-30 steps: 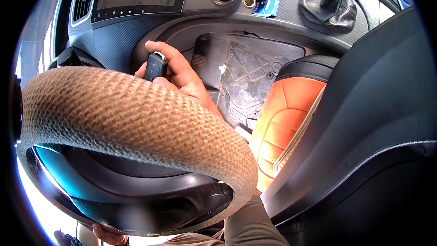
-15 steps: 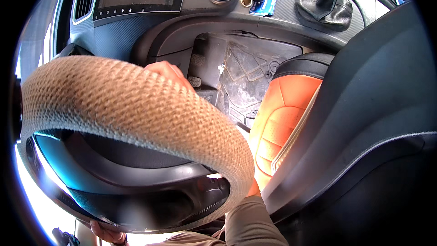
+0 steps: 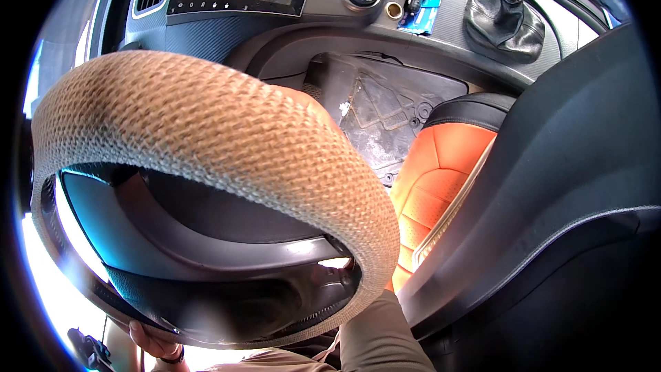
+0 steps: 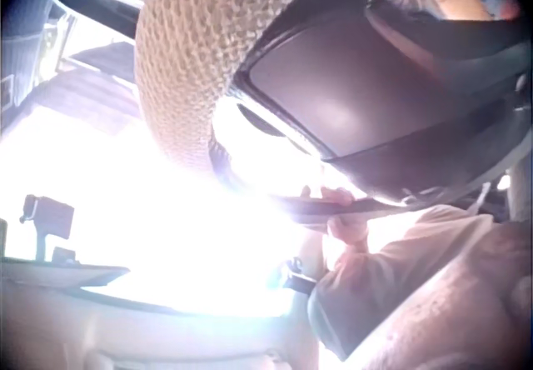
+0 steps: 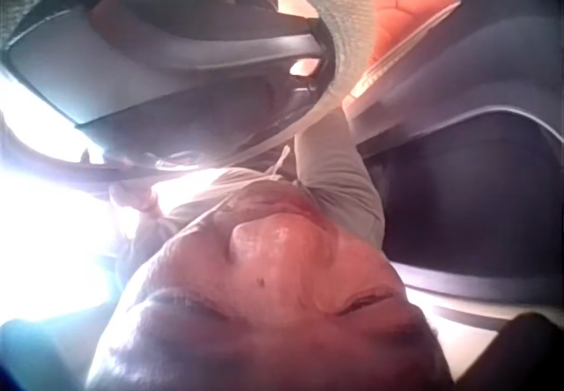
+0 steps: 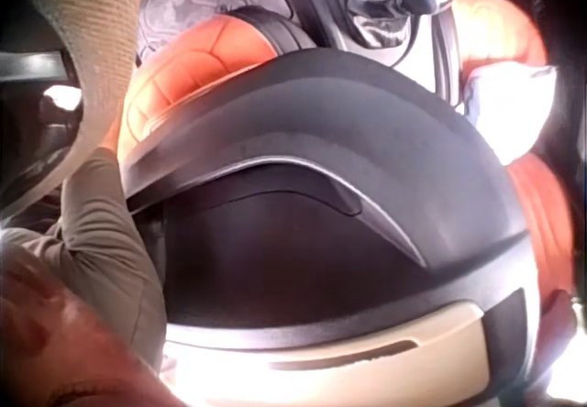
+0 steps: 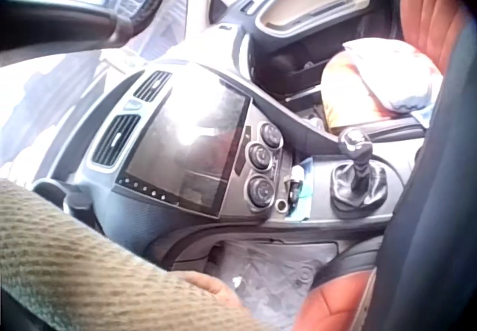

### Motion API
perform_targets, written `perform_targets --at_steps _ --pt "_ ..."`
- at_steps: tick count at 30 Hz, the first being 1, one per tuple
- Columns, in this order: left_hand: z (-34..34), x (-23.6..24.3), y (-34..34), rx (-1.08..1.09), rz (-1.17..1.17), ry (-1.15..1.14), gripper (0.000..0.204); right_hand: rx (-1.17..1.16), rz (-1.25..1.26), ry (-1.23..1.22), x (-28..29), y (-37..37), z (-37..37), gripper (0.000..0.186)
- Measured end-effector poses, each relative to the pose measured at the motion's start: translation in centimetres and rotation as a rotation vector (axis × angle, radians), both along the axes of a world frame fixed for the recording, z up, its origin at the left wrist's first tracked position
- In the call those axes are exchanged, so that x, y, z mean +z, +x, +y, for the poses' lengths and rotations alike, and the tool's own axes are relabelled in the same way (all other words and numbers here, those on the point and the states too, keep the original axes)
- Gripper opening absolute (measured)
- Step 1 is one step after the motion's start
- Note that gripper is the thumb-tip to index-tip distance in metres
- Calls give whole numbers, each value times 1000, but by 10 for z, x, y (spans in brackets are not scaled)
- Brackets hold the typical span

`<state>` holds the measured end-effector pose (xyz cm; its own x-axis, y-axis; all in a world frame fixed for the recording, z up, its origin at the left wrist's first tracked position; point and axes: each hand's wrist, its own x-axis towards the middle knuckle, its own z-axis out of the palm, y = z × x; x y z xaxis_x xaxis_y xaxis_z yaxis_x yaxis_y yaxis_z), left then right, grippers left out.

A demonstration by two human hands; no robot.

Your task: The person removes screws from a car door using a screwdriver, handles a car key, and peels back the interior plastic lining of the door frame.

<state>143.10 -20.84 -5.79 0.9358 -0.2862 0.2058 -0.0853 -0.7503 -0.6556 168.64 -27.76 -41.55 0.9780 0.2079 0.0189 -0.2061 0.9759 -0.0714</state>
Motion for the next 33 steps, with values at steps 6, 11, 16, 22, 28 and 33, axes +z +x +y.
perform_targets --at_steps 6,11,16,22,28,33 --pt "-32 -32 47 252 -276 -939 71 38 -25 -9 5 -5 1 44" --pt "-41 -27 60 321 -420 -1510 80 56 -35 1 12 -2 2 42" --pt "-42 -21 59 336 -373 -1541 82 61 -46 -16 18 7 -3 40" --pt "-49 -25 71 265 -384 -1401 81 82 -63 -40 21 14 -9 38" --pt "-52 -25 69 285 -424 -1418 82 104 -84 -67 24 24 -7 36" --pt "-55 -26 71 288 -433 -1436 82 117 -93 -88 25 30 -6 34"
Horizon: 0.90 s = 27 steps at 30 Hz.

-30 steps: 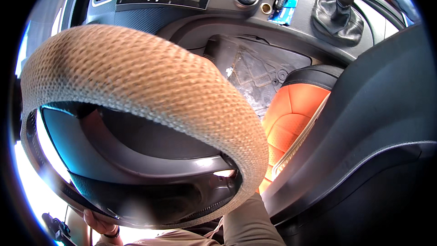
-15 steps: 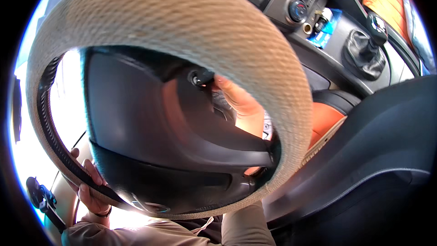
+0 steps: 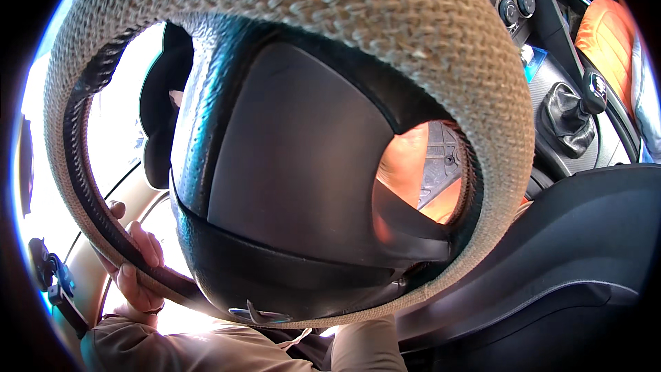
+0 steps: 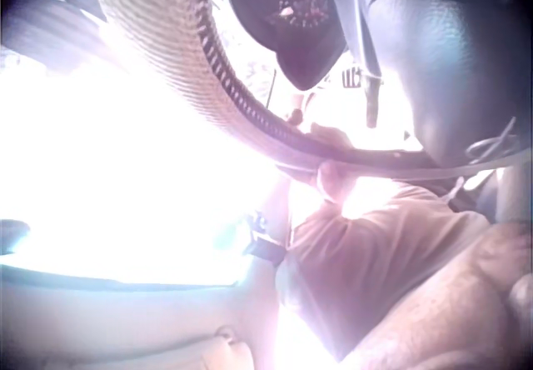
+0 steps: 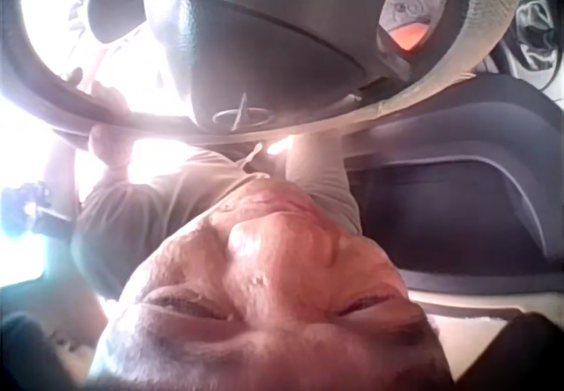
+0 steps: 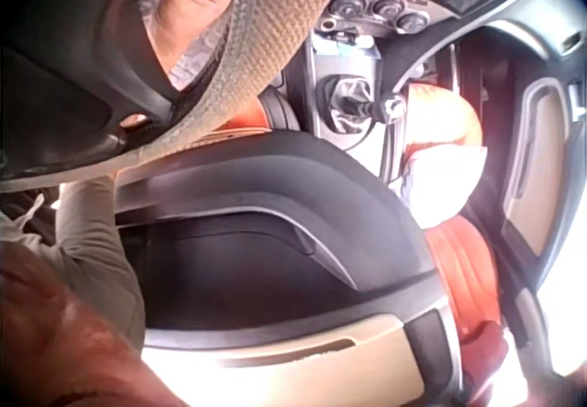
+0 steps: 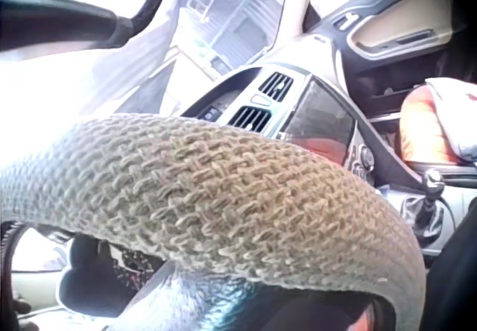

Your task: The person removes screws from a car door using a screwdriver, handles a car key, and peels back the interior plastic lining of the door frame.

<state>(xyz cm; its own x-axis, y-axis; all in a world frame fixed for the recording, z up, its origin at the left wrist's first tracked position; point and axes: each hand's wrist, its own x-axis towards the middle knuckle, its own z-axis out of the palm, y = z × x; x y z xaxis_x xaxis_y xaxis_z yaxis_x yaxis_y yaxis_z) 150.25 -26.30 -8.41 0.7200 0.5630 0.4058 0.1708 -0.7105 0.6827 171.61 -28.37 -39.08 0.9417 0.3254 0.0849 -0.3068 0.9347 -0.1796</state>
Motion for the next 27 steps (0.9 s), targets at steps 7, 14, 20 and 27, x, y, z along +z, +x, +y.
perform_targets --at_steps 7,14,20,27 --pt "6 -2 -2 -48 9 40 82 5 -32 -8 3 17 5 31" --pt "8 -3 -3 -61 13 22 79 -42 41 -107 11 21 2 26" --pt "4 -2 1 -44 27 58 77 32 -74 39 6 27 3 36" --pt "10 1 1 -86 43 83 79 123 -218 253 -23 28 26 53"
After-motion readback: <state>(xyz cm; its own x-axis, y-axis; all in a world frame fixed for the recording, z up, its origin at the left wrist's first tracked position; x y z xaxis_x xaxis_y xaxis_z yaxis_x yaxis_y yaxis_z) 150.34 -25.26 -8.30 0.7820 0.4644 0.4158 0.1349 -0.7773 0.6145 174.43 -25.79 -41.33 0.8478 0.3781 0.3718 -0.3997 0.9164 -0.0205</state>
